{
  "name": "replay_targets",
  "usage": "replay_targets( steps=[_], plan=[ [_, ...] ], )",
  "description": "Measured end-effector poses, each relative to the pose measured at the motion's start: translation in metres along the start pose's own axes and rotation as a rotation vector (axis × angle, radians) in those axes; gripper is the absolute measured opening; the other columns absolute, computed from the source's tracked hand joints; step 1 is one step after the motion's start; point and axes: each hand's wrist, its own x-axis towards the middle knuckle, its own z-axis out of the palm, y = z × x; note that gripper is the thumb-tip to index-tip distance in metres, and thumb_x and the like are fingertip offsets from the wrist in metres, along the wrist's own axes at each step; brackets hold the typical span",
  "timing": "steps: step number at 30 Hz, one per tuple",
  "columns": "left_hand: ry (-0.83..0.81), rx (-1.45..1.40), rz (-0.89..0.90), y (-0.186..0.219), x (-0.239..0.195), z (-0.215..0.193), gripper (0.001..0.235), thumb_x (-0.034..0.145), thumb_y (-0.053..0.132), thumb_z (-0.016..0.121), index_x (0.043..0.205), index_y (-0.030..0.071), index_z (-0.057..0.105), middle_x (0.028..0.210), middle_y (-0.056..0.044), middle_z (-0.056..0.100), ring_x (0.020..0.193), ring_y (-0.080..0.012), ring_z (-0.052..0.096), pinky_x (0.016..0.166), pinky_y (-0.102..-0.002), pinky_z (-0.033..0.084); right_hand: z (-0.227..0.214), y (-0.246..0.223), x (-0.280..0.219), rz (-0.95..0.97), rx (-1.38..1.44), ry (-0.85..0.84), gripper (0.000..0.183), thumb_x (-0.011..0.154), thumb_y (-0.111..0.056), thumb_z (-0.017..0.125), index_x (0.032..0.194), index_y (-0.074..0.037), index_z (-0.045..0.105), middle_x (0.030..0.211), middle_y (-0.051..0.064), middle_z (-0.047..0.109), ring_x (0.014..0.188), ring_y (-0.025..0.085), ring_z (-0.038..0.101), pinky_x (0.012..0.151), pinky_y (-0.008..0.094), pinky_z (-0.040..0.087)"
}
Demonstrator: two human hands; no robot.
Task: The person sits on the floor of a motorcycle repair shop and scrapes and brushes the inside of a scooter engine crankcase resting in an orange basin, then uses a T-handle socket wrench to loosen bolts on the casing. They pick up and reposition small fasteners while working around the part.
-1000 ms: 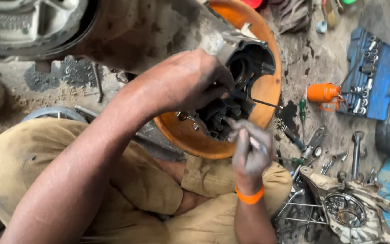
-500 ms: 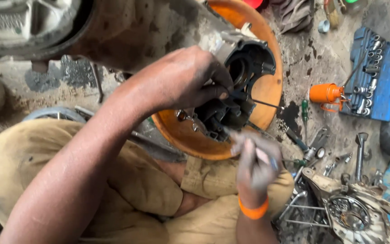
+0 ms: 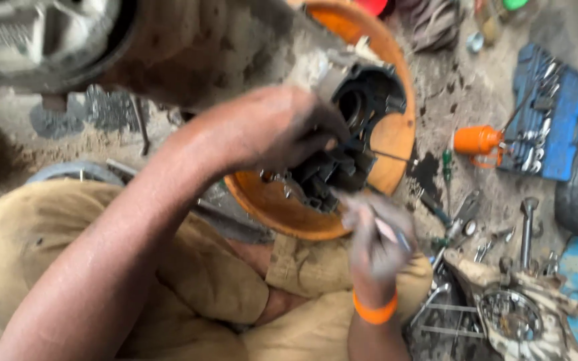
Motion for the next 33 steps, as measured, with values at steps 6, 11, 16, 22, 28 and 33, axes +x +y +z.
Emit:
replay_targets(
  steps=[6,11,16,22,28,33],
  plan=[
    [-0.035,-0.011,0.030,-0.005,-0.001,0.003,0.023,0.093,0.016,0.066,0.114,0.014,0.075,0.099,-0.009,0.078,0.091,-0.0276,0.076,0.082,-0.042,0.058,0.009,0.018,0.000,0.090,-0.106,-0.035,0.008,0.109,0.003,0.058,0.114,0.000,0.052,0.103,0.019,0.072,0.074,0.016,0.067,0.067,0.027,0.056],
    [-0.036,0.037,0.016,-0.005,0.000,-0.003,0.023,0.089,0.016,0.070,0.111,0.013,0.077,0.096,-0.012,0.078,0.087,-0.0289,0.075,0.080,-0.041,0.059,-0.002,0.009,-0.013,0.146,0.201,0.010,0.009,0.109,0.000,0.054,0.117,0.000,0.051,0.099,0.015,0.071,0.072,0.013,0.070,0.062,0.025,0.062],
    [-0.013,0.018,-0.011,-0.002,0.002,-0.003,0.025,0.085,0.013,0.074,0.110,0.013,0.079,0.096,-0.011,0.079,0.084,-0.0257,0.077,0.077,-0.038,0.060,-0.009,0.007,-0.017,0.138,0.029,-0.039,0.007,0.110,0.001,0.056,0.115,0.002,0.052,0.098,0.017,0.071,0.074,0.016,0.068,0.065,0.026,0.059],
    [-0.023,-0.010,-0.060,0.000,0.001,-0.003,0.024,0.085,0.013,0.074,0.108,0.014,0.079,0.095,-0.009,0.079,0.086,-0.0241,0.078,0.077,-0.038,0.060,-0.016,0.013,-0.018,0.105,-0.037,-0.066,0.010,0.110,-0.001,0.056,0.115,-0.001,0.047,0.097,0.015,0.069,0.074,0.012,0.064,0.066,0.024,0.056],
    [-0.065,-0.025,-0.159,0.003,0.002,-0.002,0.021,0.087,0.018,0.074,0.107,0.017,0.080,0.096,-0.006,0.080,0.084,-0.0216,0.078,0.079,-0.037,0.060,-0.016,0.012,-0.014,0.119,0.058,-0.126,0.012,0.109,0.002,0.054,0.119,-0.002,0.050,0.095,0.014,0.070,0.072,0.013,0.064,0.063,0.025,0.056],
    [-0.040,-0.103,-0.081,-0.001,0.001,-0.004,0.022,0.088,0.017,0.074,0.109,0.013,0.078,0.099,-0.007,0.080,0.087,-0.0208,0.077,0.079,-0.036,0.059,-0.023,0.022,-0.020,-0.062,0.124,-0.072,0.017,0.110,-0.001,0.056,0.124,-0.001,0.045,0.093,0.007,0.071,0.073,0.010,0.068,0.061,0.021,0.063]
  ],
)
